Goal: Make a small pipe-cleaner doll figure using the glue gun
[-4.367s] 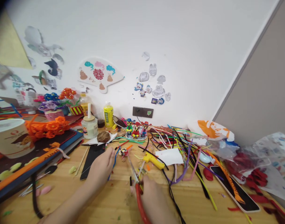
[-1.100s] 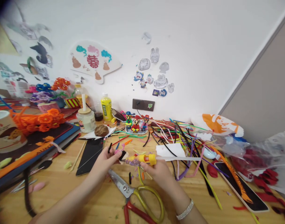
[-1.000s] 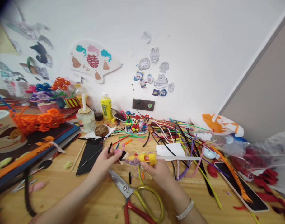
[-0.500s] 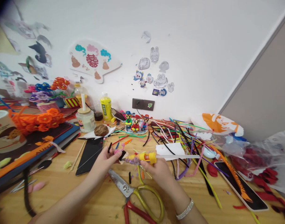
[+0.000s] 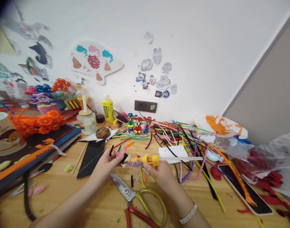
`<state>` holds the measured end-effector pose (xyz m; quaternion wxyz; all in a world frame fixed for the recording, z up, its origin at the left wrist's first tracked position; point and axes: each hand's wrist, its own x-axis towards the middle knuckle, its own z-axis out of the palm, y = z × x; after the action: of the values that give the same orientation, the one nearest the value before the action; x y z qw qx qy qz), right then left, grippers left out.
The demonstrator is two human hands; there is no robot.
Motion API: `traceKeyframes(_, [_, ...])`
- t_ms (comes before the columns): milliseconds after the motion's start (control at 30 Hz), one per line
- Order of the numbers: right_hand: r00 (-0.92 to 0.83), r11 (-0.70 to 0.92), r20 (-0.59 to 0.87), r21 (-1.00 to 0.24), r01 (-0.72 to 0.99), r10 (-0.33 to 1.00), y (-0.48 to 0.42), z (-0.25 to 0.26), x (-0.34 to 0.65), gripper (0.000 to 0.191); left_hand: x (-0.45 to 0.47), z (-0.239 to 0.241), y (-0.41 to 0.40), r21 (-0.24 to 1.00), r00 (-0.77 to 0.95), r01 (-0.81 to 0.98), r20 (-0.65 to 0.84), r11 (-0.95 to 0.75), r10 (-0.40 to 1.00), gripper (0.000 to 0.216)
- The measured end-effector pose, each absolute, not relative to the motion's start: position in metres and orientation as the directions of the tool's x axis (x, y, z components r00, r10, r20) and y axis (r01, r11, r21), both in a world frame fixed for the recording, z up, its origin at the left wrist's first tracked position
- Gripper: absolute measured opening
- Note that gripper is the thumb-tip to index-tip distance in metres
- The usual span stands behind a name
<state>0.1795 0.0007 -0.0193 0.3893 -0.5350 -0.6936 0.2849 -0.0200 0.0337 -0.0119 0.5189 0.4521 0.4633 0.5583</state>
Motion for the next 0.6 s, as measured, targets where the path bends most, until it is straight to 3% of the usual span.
traceKeyframes(600, [-0.094, 0.239, 0.224, -0.815, 0.528, 0.970, 0.0006, -0.0172, 0.1810, 0.038, -0.0205, -0.0103, 0.0325, 0.983, -0.057, -0.180, 0.030, -0.039, 0.998, 0.038])
